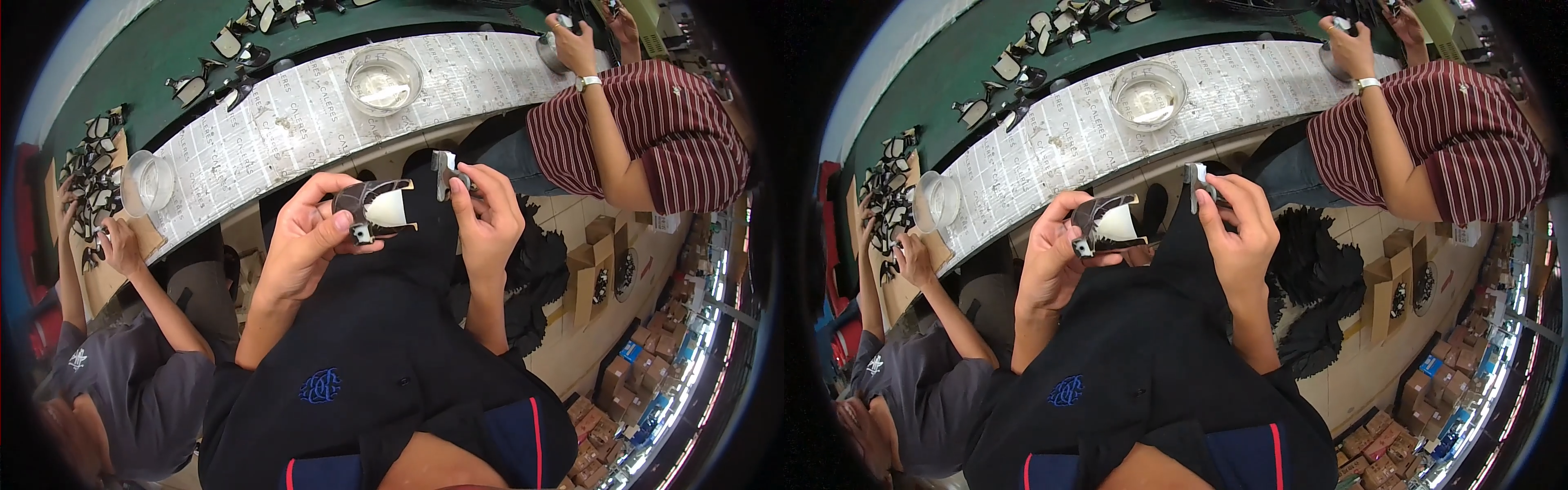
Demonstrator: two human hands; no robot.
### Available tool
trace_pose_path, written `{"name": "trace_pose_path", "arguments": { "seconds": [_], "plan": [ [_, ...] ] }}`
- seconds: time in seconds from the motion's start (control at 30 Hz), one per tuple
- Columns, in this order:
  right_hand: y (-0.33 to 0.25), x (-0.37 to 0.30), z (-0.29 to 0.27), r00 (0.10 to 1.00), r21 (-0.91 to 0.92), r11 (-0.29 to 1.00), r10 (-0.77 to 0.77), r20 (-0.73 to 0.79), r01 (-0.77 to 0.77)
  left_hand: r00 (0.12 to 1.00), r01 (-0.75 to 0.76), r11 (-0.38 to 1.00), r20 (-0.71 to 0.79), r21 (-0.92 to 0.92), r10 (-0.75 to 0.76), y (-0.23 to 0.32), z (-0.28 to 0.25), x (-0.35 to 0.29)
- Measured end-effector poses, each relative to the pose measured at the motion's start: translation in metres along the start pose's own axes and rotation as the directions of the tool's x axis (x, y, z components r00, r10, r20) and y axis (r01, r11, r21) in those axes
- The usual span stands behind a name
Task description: Applying glue to black shoe components and assembling them at a workbench.
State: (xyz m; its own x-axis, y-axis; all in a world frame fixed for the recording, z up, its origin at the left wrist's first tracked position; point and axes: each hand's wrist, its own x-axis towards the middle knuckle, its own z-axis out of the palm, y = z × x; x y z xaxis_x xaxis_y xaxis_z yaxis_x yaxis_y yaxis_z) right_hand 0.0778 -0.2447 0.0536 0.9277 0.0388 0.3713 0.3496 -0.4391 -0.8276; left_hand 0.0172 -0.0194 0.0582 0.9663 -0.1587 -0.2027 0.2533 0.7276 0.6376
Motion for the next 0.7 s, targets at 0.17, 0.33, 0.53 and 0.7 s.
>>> {"name": "trace_pose_path", "arguments": {
  "seconds": [0.17,0.33,0.53,0.7],
  "plan": [
    [0.000,0.000,0.003,1.000,0.000,1.000,0.014,-0.004,-0.014,0.999,-0.014,1.000,0.040,0.019,0.013,0.003,-0.005,-0.001],
    [-0.002,0.003,0.006,1.000,0.004,1.000,0.005,-0.008,-0.005,0.998,-0.004,0.999,0.066,-0.048,0.007,0.006,-0.005,-0.001],
    [0.005,0.007,-0.001,1.000,-0.034,0.999,-0.008,-0.003,0.008,0.999,-0.044,0.997,-0.003,-0.059,0.044,0.006,-0.016,0.019],
    [0.004,0.007,-0.008,1.000,-0.010,1.000,0.018,-0.026,-0.018,0.230,-0.628,0.204,-0.071,0.751,0.971,0.090,-0.007,0.082]
  ]
}}
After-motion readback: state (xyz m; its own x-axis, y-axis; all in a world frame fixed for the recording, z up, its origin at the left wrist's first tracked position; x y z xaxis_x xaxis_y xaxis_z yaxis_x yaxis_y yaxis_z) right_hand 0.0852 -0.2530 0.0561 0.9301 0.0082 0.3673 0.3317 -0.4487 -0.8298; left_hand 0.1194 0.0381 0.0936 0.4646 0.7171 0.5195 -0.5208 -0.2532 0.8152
